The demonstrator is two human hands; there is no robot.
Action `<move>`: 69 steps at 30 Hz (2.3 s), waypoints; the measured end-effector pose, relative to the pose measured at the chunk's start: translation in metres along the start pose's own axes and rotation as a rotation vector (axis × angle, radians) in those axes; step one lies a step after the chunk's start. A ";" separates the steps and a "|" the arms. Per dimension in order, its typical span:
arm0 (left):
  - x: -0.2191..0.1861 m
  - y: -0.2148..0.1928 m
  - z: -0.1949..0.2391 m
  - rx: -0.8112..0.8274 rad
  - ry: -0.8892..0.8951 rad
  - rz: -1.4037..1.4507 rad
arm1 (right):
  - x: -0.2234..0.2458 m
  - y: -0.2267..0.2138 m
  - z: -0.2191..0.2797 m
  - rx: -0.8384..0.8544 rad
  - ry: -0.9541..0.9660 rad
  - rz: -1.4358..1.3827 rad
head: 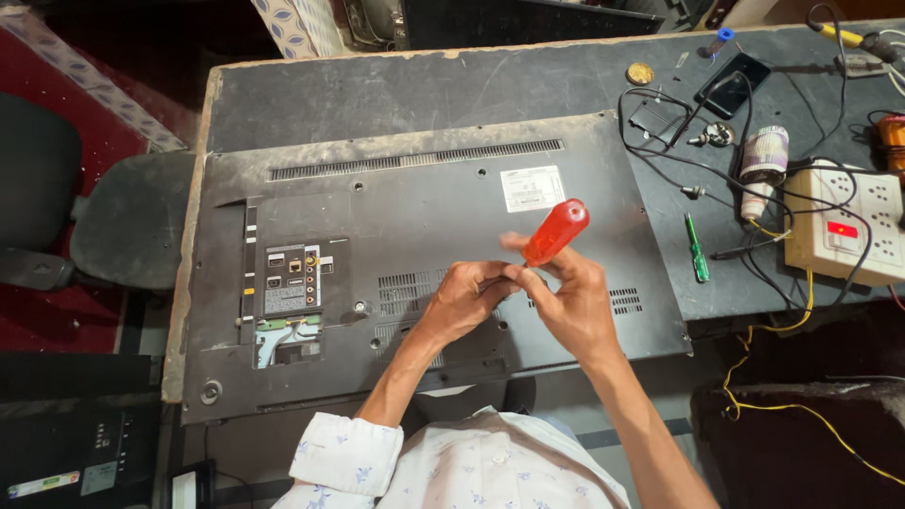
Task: The person uses a screwdriver to remove several screws from the back panel of a flat-screen television. They place the removed screws into a small container and continue unscrewing additional fasteners across the back of the device.
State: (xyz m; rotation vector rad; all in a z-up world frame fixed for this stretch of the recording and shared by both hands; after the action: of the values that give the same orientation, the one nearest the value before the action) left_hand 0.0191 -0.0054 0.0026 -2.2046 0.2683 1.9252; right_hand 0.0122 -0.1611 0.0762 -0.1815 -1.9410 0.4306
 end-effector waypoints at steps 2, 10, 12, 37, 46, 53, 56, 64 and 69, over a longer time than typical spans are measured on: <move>0.000 0.001 0.000 0.025 0.079 0.045 | 0.003 -0.001 0.000 0.015 -0.012 -0.015; 0.003 0.000 0.002 0.004 0.031 0.014 | 0.010 -0.001 -0.001 0.026 -0.030 0.015; 0.001 0.001 0.001 0.016 0.063 0.051 | 0.006 0.001 0.002 -0.001 -0.011 0.029; -0.009 0.011 0.009 -0.126 0.153 -0.287 | 0.073 -0.020 -0.009 -0.120 -0.432 0.215; 0.004 0.019 0.014 -0.181 -0.051 -0.233 | 0.061 -0.013 0.006 -0.146 -0.359 0.166; 0.009 0.020 0.015 -0.207 0.183 -0.289 | 0.065 -0.016 0.006 -0.239 -0.277 0.015; 0.015 0.024 0.013 -0.242 0.113 -0.313 | 0.056 -0.039 -0.002 -0.348 -0.247 -0.257; 0.026 0.024 0.012 -0.360 0.155 -0.523 | -0.089 -0.188 -0.063 -0.636 0.158 0.596; 0.028 0.026 0.013 -0.340 0.140 -0.573 | -0.217 -0.226 -0.080 -0.354 0.469 0.919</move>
State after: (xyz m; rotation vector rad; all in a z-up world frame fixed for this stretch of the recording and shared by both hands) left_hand 0.0037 -0.0270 -0.0277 -2.2739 -0.6497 1.5812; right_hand 0.1881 -0.4219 0.0037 -1.3096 -1.3592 0.5606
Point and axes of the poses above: each hand's wrist, its own z-axis away from the middle knuckle, its own y-axis out of the palm, x = y × z, the point moved 2 cm from there along -z, towards the middle knuckle, and after that the axes turned 6 degrees about z, right-handed, at the moved point
